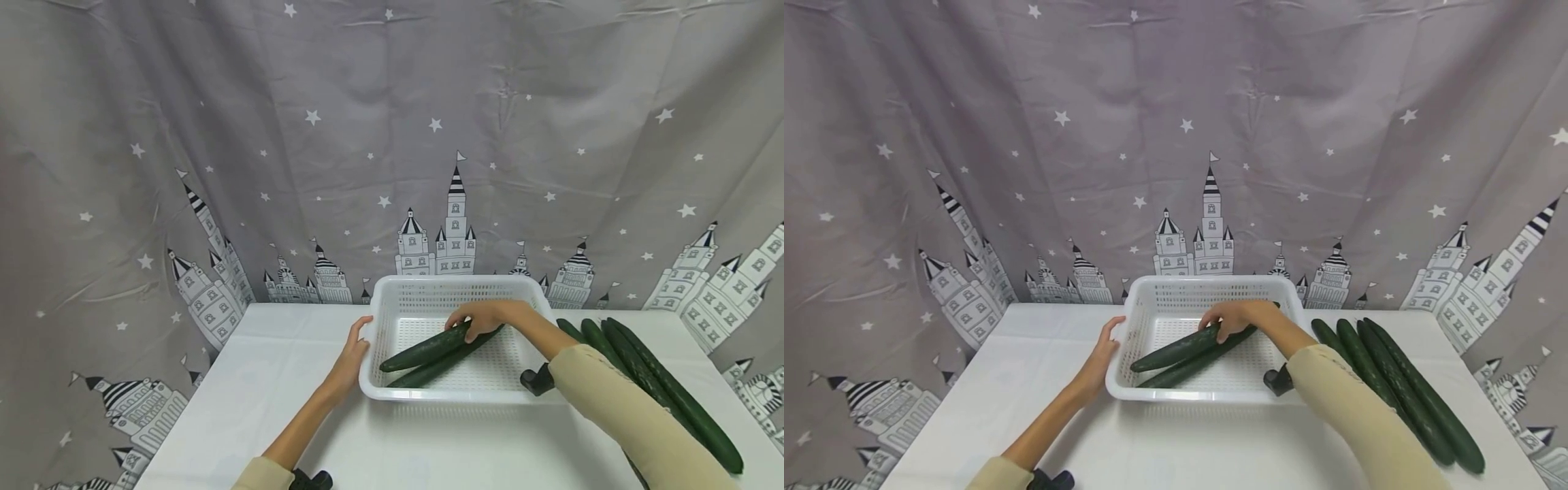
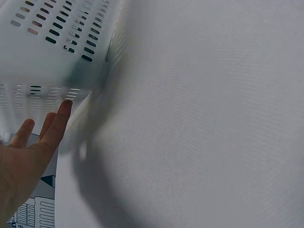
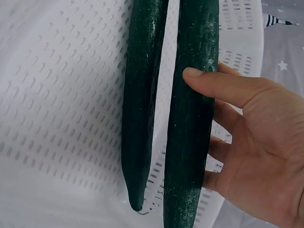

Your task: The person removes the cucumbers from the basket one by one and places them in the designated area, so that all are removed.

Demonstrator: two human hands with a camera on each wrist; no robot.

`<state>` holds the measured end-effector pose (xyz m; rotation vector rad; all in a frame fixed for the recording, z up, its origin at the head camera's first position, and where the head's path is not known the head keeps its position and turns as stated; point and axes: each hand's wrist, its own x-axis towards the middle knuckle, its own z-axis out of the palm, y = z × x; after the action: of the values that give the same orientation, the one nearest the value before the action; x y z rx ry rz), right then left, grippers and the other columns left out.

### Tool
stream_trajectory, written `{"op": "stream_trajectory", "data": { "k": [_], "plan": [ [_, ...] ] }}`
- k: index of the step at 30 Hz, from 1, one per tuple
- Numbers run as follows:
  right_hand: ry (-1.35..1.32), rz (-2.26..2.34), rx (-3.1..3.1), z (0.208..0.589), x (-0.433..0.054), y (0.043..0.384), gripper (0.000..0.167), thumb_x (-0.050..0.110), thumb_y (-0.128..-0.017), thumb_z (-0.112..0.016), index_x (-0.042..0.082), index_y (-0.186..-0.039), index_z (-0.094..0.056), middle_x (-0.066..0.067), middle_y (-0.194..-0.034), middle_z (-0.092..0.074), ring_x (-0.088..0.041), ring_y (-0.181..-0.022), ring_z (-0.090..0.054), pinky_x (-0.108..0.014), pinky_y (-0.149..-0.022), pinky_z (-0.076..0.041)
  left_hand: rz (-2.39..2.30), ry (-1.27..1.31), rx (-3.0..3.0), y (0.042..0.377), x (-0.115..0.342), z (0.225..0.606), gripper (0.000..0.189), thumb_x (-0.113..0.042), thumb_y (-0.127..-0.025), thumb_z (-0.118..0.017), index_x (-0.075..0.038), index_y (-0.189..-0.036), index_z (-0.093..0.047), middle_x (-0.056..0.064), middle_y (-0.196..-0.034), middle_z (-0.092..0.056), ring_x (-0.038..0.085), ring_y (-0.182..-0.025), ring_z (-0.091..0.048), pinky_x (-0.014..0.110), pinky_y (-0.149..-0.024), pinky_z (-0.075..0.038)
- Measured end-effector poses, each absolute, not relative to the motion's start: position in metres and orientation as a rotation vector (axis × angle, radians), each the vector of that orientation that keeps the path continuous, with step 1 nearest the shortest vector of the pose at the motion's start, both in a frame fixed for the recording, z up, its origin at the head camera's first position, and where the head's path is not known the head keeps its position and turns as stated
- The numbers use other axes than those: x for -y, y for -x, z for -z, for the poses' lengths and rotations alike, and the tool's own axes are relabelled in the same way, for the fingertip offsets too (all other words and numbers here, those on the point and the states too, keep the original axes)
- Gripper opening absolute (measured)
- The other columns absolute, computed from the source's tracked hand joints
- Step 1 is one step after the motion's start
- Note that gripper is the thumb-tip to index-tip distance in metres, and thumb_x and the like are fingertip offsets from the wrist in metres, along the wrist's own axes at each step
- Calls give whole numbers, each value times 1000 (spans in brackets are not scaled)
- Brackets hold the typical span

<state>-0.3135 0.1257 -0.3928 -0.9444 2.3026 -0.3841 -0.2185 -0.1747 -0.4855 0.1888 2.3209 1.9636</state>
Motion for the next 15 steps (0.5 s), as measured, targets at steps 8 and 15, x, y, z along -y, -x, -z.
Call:
{"op": "stream_trajectory", "data": {
  "k": [8,15],
  "plan": [
    [1023,481,-2324,370,-153,303,46,7,-98,-59,2,-144,-50,-22,-141,-49,-41,-132,-42,-54,-106,-35,-1955,-190,-2315,216,173,483,51,-19,-103,-28,-22,-154,-22,17,-158,-28,38,-130,-44,53,-103,-36],
    [1070,565,-2418,354,-178,297,48,14,-102,-55,0,-147,-45,-25,-149,-42,-46,-138,-35,-59,-108,-30,-1950,-177,-2320,218,174,486,51,-19,-103,-27,-24,-153,-23,15,-156,-31,37,-129,-44,55,-104,-34]
  ]
}}
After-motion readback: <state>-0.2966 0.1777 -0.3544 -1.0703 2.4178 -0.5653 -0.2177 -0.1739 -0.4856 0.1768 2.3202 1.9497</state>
